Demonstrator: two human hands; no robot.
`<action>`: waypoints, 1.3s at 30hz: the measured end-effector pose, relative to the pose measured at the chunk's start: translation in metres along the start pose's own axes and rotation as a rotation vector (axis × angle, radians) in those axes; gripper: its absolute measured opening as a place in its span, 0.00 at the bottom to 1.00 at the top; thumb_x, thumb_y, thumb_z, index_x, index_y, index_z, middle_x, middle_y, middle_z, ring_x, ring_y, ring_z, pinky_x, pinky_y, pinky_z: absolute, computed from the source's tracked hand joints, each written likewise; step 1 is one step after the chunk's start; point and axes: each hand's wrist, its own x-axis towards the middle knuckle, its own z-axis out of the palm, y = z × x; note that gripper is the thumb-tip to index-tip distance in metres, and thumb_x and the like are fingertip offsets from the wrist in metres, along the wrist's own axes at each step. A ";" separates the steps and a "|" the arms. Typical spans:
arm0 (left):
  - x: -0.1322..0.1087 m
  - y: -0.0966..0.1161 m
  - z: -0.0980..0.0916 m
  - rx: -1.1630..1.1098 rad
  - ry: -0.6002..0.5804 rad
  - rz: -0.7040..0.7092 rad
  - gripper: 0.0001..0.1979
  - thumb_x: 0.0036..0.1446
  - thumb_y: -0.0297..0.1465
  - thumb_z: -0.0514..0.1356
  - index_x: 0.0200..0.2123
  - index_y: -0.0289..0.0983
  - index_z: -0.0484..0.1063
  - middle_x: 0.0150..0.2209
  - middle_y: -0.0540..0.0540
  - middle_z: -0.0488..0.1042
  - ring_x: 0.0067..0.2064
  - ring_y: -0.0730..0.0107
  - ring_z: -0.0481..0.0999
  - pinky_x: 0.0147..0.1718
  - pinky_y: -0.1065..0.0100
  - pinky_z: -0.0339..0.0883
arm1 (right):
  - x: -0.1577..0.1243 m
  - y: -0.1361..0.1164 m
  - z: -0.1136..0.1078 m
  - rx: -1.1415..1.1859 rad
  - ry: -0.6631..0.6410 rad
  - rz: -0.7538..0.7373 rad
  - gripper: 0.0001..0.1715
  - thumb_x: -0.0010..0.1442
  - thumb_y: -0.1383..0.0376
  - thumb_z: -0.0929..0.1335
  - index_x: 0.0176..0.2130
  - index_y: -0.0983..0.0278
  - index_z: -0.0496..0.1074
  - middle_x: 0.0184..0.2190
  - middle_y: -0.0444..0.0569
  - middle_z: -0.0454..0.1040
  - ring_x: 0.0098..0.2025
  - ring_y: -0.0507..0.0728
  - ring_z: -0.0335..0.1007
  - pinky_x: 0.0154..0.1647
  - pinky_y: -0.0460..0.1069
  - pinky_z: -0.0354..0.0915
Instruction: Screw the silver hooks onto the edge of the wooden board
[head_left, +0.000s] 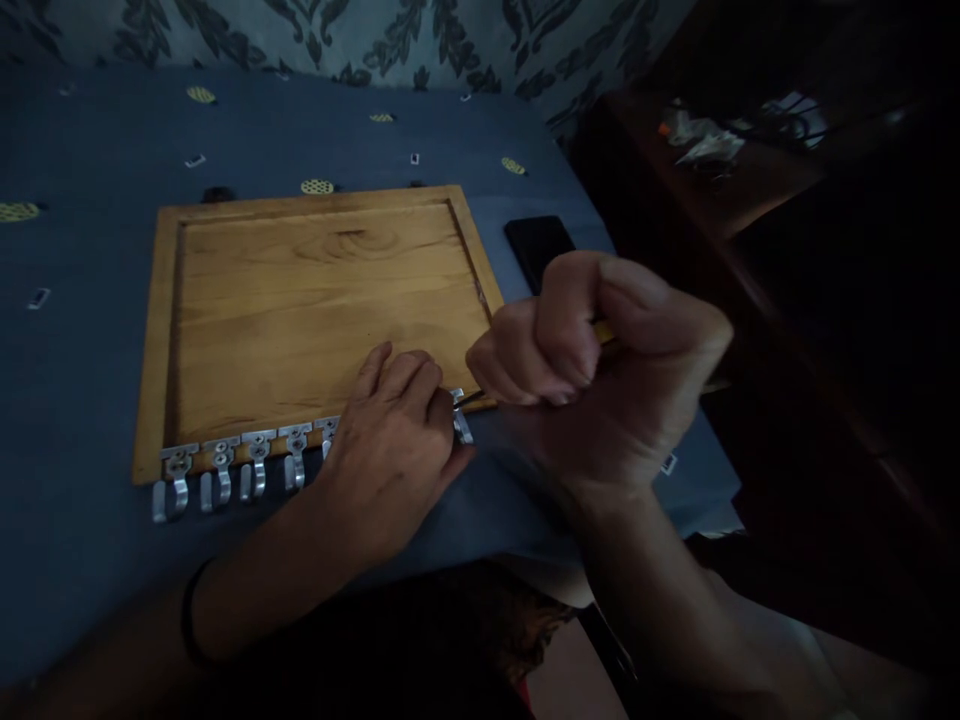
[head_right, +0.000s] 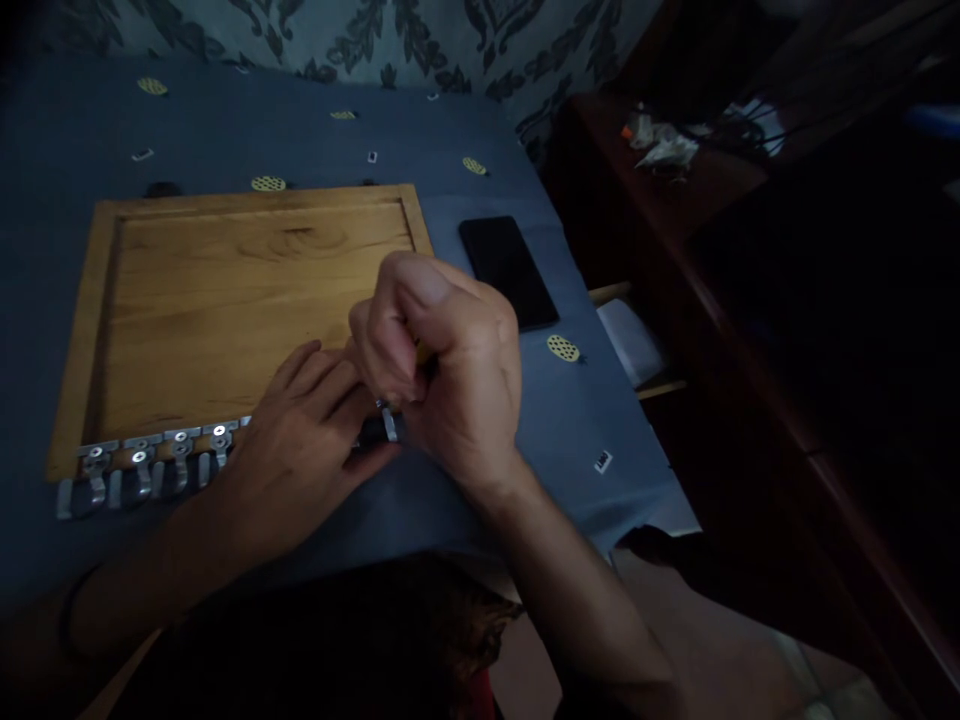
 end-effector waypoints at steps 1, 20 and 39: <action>0.000 -0.001 0.000 -0.002 -0.002 0.004 0.12 0.59 0.34 0.67 0.39 0.29 0.79 0.43 0.37 0.79 0.50 0.49 0.75 0.61 0.44 0.65 | -0.003 0.001 0.003 -0.017 0.053 -0.020 0.26 0.64 0.64 0.65 0.16 0.60 0.55 0.12 0.37 0.47 0.15 0.47 0.42 0.18 0.49 0.45; -0.002 -0.003 0.003 0.006 -0.034 0.002 0.13 0.61 0.36 0.66 0.41 0.31 0.78 0.42 0.39 0.77 0.51 0.50 0.73 0.62 0.44 0.63 | -0.024 0.017 0.022 -0.166 0.318 -0.262 0.24 0.64 0.65 0.65 0.18 0.60 0.60 0.14 0.38 0.53 0.17 0.49 0.48 0.19 0.50 0.47; 0.000 -0.002 0.000 -0.001 -0.018 0.011 0.14 0.60 0.36 0.67 0.40 0.29 0.79 0.43 0.38 0.78 0.51 0.50 0.74 0.62 0.44 0.64 | 0.004 0.007 -0.014 0.105 -0.222 -0.077 0.27 0.62 0.61 0.67 0.16 0.63 0.58 0.09 0.36 0.47 0.13 0.44 0.46 0.16 0.41 0.48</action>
